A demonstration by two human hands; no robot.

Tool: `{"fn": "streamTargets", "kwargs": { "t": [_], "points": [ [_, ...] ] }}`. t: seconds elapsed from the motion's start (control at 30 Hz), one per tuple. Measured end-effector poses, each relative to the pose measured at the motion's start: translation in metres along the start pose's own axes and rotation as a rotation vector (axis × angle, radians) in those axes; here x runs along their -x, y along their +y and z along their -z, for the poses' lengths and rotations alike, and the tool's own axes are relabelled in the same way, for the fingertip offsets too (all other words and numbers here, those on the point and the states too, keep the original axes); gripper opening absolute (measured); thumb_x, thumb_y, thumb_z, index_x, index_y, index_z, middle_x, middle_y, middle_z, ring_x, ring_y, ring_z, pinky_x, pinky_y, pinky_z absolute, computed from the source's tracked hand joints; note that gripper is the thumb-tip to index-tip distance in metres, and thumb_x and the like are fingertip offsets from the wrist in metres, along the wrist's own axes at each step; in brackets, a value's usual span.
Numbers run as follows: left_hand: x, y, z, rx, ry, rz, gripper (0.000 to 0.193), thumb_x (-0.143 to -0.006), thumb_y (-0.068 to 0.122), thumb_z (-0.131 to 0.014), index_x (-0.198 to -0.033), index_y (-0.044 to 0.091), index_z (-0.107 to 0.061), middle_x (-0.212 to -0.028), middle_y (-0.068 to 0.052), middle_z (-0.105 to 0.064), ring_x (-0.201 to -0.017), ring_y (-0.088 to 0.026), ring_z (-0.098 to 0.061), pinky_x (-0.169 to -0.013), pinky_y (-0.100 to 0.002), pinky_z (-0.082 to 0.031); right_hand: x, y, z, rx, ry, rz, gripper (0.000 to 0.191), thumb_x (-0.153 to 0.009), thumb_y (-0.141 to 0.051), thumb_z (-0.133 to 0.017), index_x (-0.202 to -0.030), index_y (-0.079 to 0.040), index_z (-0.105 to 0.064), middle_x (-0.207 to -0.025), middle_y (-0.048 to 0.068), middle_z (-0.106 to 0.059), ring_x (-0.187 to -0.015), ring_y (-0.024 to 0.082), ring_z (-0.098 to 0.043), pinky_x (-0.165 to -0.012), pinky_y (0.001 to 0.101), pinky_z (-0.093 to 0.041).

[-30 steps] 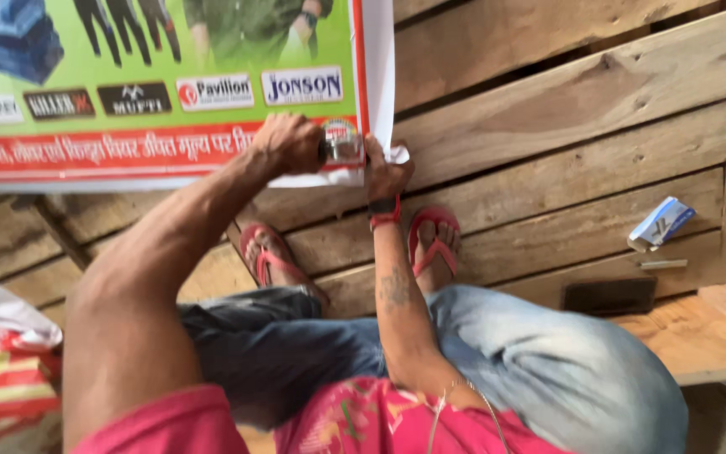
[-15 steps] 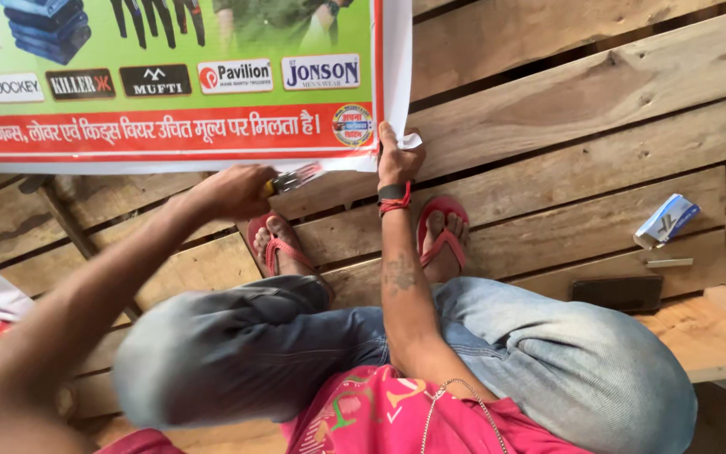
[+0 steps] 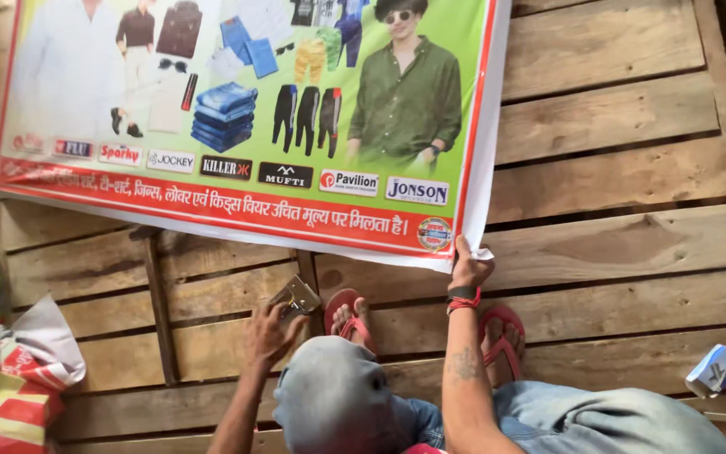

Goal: The person attaches a large printed banner to a wooden wall using a staple gun and a hammer. They smooth the banner edges, drive staples along the bottom and side edges, and hammer them flush to secure the banner in place.

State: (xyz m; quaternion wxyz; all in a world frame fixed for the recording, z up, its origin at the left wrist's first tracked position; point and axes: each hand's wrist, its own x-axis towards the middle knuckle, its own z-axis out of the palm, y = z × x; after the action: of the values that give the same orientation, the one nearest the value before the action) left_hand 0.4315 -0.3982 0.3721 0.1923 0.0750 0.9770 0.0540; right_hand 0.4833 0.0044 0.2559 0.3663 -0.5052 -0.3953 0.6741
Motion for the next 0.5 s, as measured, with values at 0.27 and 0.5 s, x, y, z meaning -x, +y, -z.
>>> {"fn": "streamTargets", "kwargs": {
  "t": [0.27,0.5],
  "points": [
    [-0.096,-0.167,0.036,0.01,0.362,0.617,0.085,-0.099,0.055,-0.058,-0.159,0.004,-0.027,-0.158,-0.029,-0.033,-0.144,-0.05,-0.032,-0.111,-0.064,-0.033,-0.007,0.029,0.006,0.016,-0.063,0.065,0.022,-0.078,0.002,-0.086,-0.094,0.006,-0.071,-0.094,0.007,-0.073,-0.078,0.016,-0.068,-0.069,0.0328,-0.058],
    [-0.114,-0.234,0.031,-0.087,0.296,0.648,0.086,-0.097,0.062,-0.056,-0.154,0.004,-0.027,-0.146,-0.027,-0.037,-0.127,-0.047,-0.045,-0.101,-0.064,-0.038,-0.007,0.034,-0.009,0.057,-0.095,0.044,0.019,-0.088,0.001,-0.083,-0.102,0.007,-0.071,-0.099,0.011,-0.074,-0.081,0.017,-0.07,-0.074,0.0324,-0.059]
  ]
}}
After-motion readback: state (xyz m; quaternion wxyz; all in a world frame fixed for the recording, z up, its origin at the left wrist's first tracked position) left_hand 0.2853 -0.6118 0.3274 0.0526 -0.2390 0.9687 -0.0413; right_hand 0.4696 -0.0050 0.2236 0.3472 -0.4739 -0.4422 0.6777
